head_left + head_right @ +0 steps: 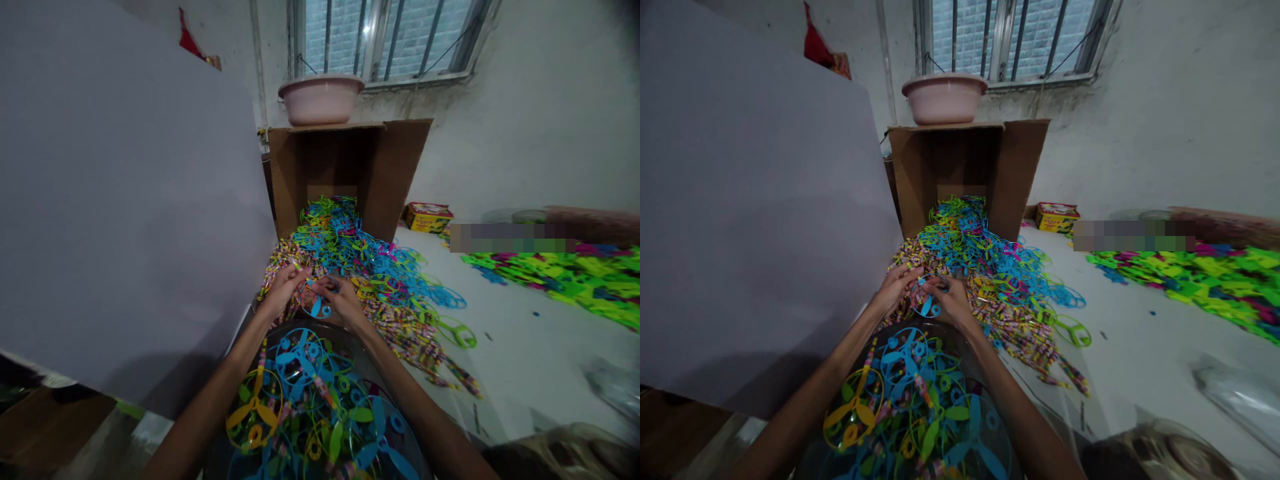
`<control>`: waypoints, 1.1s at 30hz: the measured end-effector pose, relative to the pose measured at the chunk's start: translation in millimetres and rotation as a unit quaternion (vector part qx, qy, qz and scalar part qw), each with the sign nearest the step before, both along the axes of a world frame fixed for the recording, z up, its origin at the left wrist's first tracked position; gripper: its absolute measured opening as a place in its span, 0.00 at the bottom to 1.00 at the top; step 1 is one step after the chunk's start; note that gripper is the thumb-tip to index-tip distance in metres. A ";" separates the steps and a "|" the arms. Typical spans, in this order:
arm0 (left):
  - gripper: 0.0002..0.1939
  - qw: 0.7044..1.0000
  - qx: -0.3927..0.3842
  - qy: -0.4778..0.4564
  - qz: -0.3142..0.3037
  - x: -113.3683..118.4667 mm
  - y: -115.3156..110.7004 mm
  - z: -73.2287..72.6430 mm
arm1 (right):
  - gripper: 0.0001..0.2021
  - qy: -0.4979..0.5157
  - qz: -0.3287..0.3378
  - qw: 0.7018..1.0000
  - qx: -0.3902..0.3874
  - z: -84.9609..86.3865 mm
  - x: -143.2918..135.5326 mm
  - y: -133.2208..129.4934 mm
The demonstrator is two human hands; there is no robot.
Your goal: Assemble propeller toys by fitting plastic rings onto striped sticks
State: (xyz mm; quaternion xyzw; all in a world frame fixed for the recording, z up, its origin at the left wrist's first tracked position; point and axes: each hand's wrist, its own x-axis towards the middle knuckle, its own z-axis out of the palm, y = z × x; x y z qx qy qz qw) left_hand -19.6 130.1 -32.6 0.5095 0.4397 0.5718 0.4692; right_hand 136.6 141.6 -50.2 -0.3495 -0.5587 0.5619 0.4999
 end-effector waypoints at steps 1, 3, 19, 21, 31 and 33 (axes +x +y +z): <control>0.23 1.000 0.000 0.001 0.000 0.8 -0.6 -0.1 | 0.21 -0.002 0.001 1.000 0.004 0.5 0.1 -0.4; 0.24 1.000 0.000 0.002 0.003 2.2 -1.4 -1.0 | 0.20 -0.008 0.005 1.000 0.012 2.0 -0.3 -2.0; 0.25 0.999 0.022 -0.005 0.049 1.4 1.2 14.1 | 0.21 -0.003 -0.001 1.000 -0.018 8.4 -3.1 -0.1; 0.25 0.999 0.021 0.004 0.045 1.3 0.5 12.2 | 0.19 -0.002 -0.001 1.000 -0.012 8.8 -2.9 -1.2; 0.25 0.999 0.021 0.030 0.040 -1.7 -2.2 4.9 | 0.18 -0.025 0.040 0.998 0.039 14.1 -2.3 -6.4; 0.25 0.999 0.018 0.031 0.036 -0.8 -2.3 5.0 | 0.18 -0.028 0.040 0.998 0.051 14.2 -1.4 -6.1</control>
